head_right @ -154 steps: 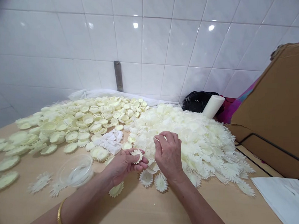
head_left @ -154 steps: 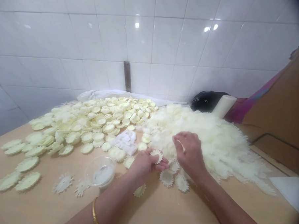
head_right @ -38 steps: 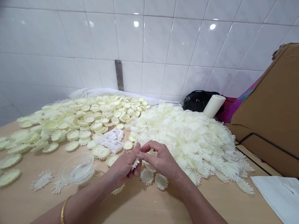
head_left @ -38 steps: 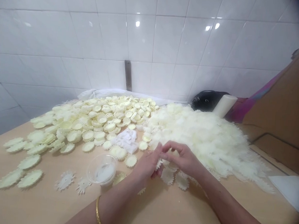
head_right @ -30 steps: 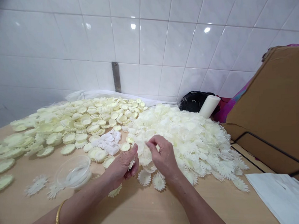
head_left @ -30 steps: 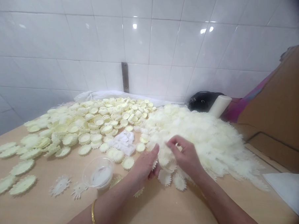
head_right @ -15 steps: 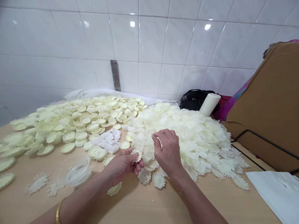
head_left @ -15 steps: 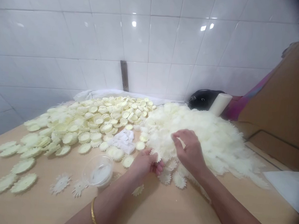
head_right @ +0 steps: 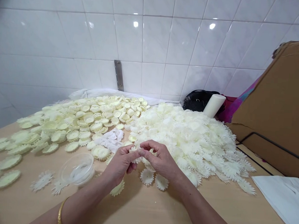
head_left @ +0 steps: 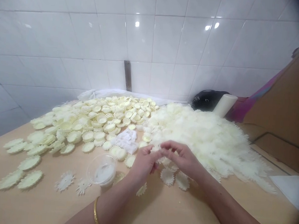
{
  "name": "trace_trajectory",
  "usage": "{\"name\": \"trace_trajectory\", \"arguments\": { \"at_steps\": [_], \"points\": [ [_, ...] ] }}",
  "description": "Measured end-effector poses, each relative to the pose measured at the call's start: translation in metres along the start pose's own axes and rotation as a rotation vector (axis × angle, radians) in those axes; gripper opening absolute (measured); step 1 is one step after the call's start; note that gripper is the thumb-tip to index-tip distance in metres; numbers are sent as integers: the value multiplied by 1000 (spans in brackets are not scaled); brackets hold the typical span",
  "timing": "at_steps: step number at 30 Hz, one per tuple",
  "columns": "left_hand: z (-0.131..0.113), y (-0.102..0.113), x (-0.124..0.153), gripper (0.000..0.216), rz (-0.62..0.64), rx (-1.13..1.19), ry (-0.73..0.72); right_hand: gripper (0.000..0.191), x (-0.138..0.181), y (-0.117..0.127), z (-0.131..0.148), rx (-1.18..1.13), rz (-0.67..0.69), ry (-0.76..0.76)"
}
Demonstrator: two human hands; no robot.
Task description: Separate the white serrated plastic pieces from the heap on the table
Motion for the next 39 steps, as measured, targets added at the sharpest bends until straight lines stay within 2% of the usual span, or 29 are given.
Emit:
{"name": "trace_trajectory", "arguments": {
  "at_steps": [6,10,14,18,22,26,31,33,36,39],
  "points": [
    [0,-4,1,39,20,45,105,15,-2,-2,2,-165,86,-12],
    [4,-7,0,40,59,130,167,14,-1,1,2,-157,16,-29],
    [3,-9,-1,37,97,160,167,16,0,4,2,22,-77,-2],
    [2,-10,-1,34,112,156,155,18,0,11,1,269,-329,52],
    [3,-10,0,30,98,117,153,19,1,18,2,595,-528,193],
    [5,-8,-2,28,70,83,164,20,0,31,-1,824,-626,283],
    [9,-1,-6,27,5,63,168,15,-2,47,-9,1098,-676,203],
    [10,-1,-7,26,-6,51,168,12,-2,45,-9,1100,-667,204],
    [10,-1,-7,26,-11,14,149,14,1,35,-3,962,-645,261],
    [9,-1,-6,28,9,-20,110,17,1,21,4,664,-483,305]
  ]
}}
Point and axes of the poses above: each hand's wrist, its own x-axis away from the middle knuckle, its own y-axis out of the back of the hand, z = x × y, the point moved 4 cm from there along -x, towards the middle knuckle, and after that the axes turned 1 degree about -z, right-handed, at the moved point
